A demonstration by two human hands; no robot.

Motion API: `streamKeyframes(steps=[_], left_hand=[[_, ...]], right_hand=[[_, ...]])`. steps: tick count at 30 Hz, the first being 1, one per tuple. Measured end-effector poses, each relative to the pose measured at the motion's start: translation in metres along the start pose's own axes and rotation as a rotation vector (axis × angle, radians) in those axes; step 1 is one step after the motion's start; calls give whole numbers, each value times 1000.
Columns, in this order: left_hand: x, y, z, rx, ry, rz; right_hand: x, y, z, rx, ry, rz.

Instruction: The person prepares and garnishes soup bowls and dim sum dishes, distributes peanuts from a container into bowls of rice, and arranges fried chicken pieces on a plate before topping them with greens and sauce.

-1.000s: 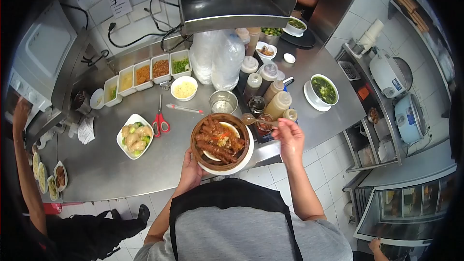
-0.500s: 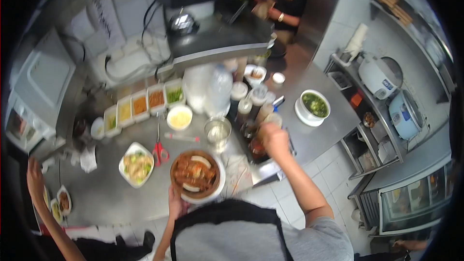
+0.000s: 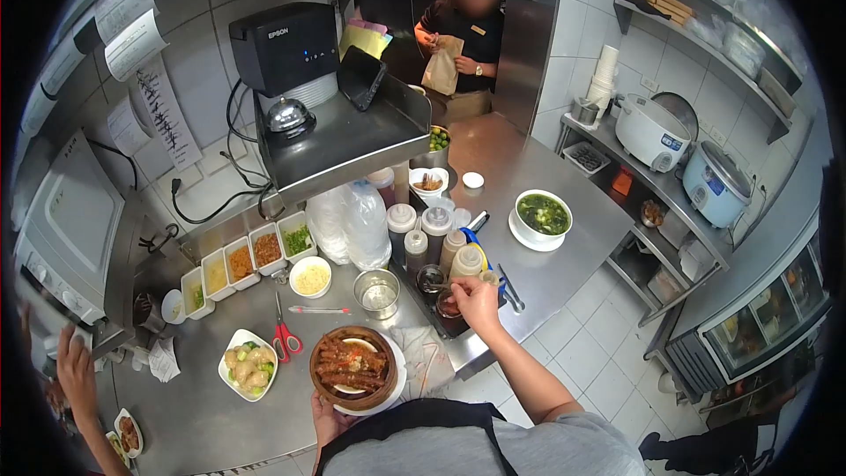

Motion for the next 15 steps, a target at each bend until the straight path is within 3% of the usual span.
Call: streamKeyframes(steps=[5,8,15], left_hand=[[-1,-23,0,-5,5,169],[0,-35,1,-9,35,162],[2,-46,-2,2,54,191]], right_hand=[[7,2,-26,-55,4,-108],[11,6,-22,1,71,-183],[17,6,-34,-87,-6,-189]])
Point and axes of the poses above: each hand's wrist, its own x-axis away from the middle knuckle, its own y-axis out of the back of the hand, z = x × y, the point moved 1 cm from there along -x, towards the middle knuckle, and after that the axes turned 8 degrees about -z, right-handed, at the moved point
